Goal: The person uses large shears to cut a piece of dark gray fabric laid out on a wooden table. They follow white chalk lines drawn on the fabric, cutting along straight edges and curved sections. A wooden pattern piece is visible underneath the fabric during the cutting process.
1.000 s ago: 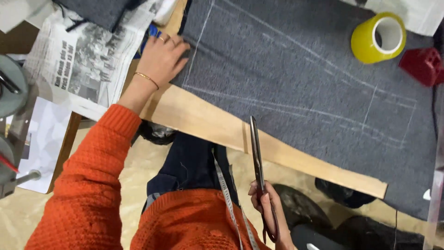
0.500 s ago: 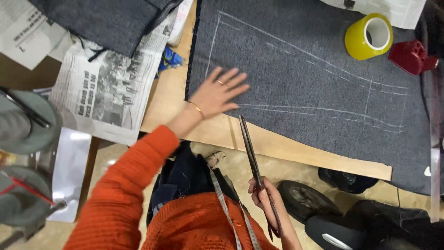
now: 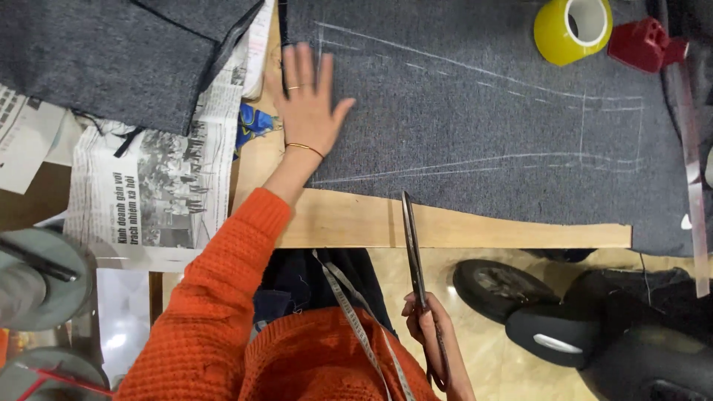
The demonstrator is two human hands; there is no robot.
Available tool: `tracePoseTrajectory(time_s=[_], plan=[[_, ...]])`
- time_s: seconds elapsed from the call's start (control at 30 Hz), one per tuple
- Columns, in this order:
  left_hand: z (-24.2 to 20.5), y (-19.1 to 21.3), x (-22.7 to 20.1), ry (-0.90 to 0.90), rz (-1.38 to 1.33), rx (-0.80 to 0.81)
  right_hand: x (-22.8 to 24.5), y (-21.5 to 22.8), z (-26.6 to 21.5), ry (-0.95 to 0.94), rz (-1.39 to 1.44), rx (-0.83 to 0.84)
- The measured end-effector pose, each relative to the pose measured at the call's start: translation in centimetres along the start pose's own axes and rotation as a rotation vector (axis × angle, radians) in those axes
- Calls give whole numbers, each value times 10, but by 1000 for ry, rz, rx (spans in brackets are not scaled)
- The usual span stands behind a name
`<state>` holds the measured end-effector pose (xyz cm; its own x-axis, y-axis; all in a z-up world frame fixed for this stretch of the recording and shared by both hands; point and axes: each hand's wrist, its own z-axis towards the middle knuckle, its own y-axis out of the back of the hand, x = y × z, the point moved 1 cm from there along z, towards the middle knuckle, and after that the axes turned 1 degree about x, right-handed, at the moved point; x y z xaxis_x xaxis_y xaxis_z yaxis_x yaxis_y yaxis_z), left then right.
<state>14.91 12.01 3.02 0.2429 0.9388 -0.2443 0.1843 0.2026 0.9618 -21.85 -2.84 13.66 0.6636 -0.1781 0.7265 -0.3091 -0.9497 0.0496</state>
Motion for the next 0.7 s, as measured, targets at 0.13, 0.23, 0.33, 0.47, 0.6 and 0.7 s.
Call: tracePoseTrajectory(time_s=[0.13, 0.23, 0.33, 0.47, 0.6, 0.7], plan=[[27, -12, -20, -564, -131, -168, 9, -7, -2, -5, 6, 19], [56, -15, -4, -910, -151, -69, 19, -12, -1, 32, 14, 46], [79, -11, 21, -717, -122, -223, 18, -14, -1, 4, 4, 41], [96, -17, 35, -545, -3, -502, 17, -17, 3, 53, -19, 79], [91, -32, 27, -279, 49, -439, 26, -23, 0, 99, -44, 122], [61, -9, 11, -412, -59, -238, 23, -23, 2, -13, -60, 149]])
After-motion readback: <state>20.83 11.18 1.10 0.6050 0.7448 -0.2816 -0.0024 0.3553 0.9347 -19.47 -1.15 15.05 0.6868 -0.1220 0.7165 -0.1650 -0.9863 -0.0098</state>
